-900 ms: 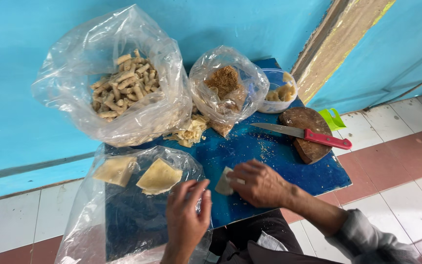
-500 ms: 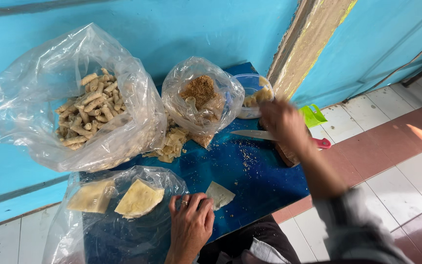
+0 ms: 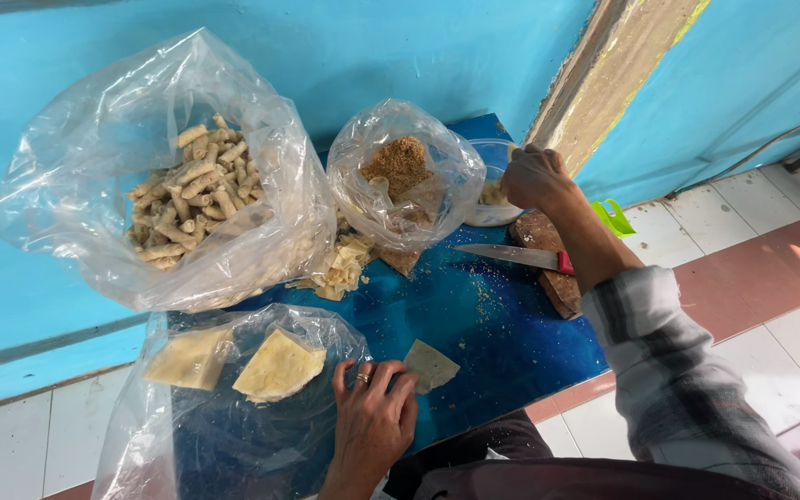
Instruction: The person sits at a low blue table and folds filled pastries. They take a square dough wrapper, spoon brown filling from a plastic bag onto it, fold the wrapper over the filling, and press the edges closed, setting the finished pastry aside while more wrappers and filling wait in bags.
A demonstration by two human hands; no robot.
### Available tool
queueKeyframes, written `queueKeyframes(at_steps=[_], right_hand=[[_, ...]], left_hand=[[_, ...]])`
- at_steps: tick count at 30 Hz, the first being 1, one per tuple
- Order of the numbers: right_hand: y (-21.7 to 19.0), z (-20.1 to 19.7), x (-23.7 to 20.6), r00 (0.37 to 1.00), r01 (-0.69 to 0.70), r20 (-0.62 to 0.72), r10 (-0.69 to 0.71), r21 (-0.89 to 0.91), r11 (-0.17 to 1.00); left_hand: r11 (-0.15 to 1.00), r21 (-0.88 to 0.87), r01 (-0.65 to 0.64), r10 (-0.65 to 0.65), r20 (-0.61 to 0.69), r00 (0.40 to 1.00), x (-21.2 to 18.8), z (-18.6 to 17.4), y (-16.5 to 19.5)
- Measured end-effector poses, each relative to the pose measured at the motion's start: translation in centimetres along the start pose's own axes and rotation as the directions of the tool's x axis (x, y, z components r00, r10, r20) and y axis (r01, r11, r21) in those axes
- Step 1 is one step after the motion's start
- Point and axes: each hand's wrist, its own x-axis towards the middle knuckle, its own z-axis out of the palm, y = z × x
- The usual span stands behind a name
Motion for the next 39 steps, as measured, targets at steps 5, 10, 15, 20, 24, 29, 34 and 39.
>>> queueKeyframes(at_steps=[5,10,15,20,24,29,34,39], right_hand=[[0.1,-2.1,-4.3,0.962,0.017,-0.25,0.11,0.458,0.889],[-0.7,-3.3,-11.2,0.953,0.299,-0.299,-0.057,0.889,0.347],[-7.7,-1.1,-18.6,0.732,0.647,-0.519,-0.441,0.732,0.213],[-13.4,1.0,-22.4,0.773,0.622,-0.537,-0.337,0.539,0.568],[-15.0,1.2,-23.5,0.671,0.667,-0.593,-0.444,0.222,0.711],[-13.9,1.1,-23.2,0.579,0.718,-0.58,-0.573,0.03,0.696],[-13.5,1.5,-21.6,0.6,0.693,-0.593,-0.537,0.049,0.719],[-13.2,1.3,-21.0,0.601,0.686,-0.619,-0.506,0.074,0.724]], left_hand=[[1.0,0.002,-0.005,0.005,0.005,1.0,-0.3,0.0,0.1],[0.999,0.024,-0.036,0.035,0.004,0.999,-0.2,0.5,-0.6],[0.998,0.038,-0.052,0.053,-0.017,0.998,-0.3,0.6,-0.9],[0.998,0.046,-0.039,0.039,-0.002,0.999,-0.1,0.5,-0.8],[0.997,0.06,-0.045,0.046,-0.008,0.999,0.1,0.7,-0.8],[0.997,0.068,-0.038,0.039,-0.013,0.999,-0.1,0.8,-0.7],[0.997,0.069,-0.042,0.043,-0.017,0.999,0.1,1.0,-0.4],[0.997,0.052,-0.05,0.051,-0.032,0.998,0.1,1.3,-0.4]])
